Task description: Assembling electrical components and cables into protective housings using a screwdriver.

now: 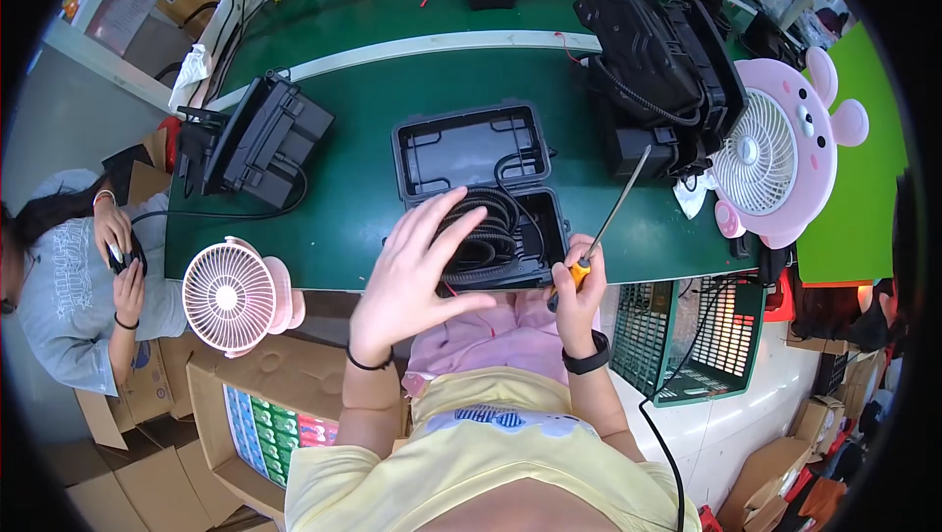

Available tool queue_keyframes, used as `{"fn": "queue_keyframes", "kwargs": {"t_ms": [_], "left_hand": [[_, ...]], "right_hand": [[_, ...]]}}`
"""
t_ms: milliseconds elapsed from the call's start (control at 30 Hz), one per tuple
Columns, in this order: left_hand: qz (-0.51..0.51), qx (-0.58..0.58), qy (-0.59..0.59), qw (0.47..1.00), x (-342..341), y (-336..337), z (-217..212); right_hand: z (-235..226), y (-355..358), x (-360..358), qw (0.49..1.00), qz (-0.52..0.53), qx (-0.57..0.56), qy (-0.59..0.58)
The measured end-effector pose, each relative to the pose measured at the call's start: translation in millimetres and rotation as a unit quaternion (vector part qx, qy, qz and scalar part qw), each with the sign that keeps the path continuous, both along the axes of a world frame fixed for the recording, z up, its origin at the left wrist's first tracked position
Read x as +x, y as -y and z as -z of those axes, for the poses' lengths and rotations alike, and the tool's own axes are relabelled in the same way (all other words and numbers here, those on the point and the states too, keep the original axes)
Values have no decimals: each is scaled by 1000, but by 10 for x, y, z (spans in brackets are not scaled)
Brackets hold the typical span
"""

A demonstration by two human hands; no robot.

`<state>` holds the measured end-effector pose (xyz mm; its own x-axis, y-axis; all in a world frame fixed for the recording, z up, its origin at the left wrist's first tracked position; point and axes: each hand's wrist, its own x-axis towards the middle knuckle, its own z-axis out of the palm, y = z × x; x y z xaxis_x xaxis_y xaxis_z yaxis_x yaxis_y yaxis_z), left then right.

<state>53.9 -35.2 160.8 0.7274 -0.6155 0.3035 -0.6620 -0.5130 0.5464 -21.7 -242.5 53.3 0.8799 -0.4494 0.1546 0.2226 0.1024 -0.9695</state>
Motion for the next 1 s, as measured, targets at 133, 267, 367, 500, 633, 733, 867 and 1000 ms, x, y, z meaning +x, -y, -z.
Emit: {"fn": "queue_keyframes", "kwargs": {"t_ms": [133,267,367,500,633,733,867,1000], "left_hand": [[-97,-207,44,972,26,55,345],[-180,-349,81,916,128,-50,502],[-281,-656,-75,697,247,-315,612],[-383,-668,-55,635,210,-836,908],[-448,-241,-29,861,-116,-920,944],[-383,-63,281,878,-432,-851,1130],[-45,39,376,925,-610,-559,1111],[40,142,443,884,-451,-412,1053]], "right_hand": [[-35,31,-9,998,1,-63,6],[29,84,-1,997,-13,-68,-19],[118,82,-12,995,1,-95,-5],[21,-8,-43,1000,-3,-20,-4],[60,17,-22,999,-21,29,-3],[10,37,6,999,-29,25,-4],[44,51,3,999,-45,22,-1],[41,35,2,999,-47,28,-5]]}}
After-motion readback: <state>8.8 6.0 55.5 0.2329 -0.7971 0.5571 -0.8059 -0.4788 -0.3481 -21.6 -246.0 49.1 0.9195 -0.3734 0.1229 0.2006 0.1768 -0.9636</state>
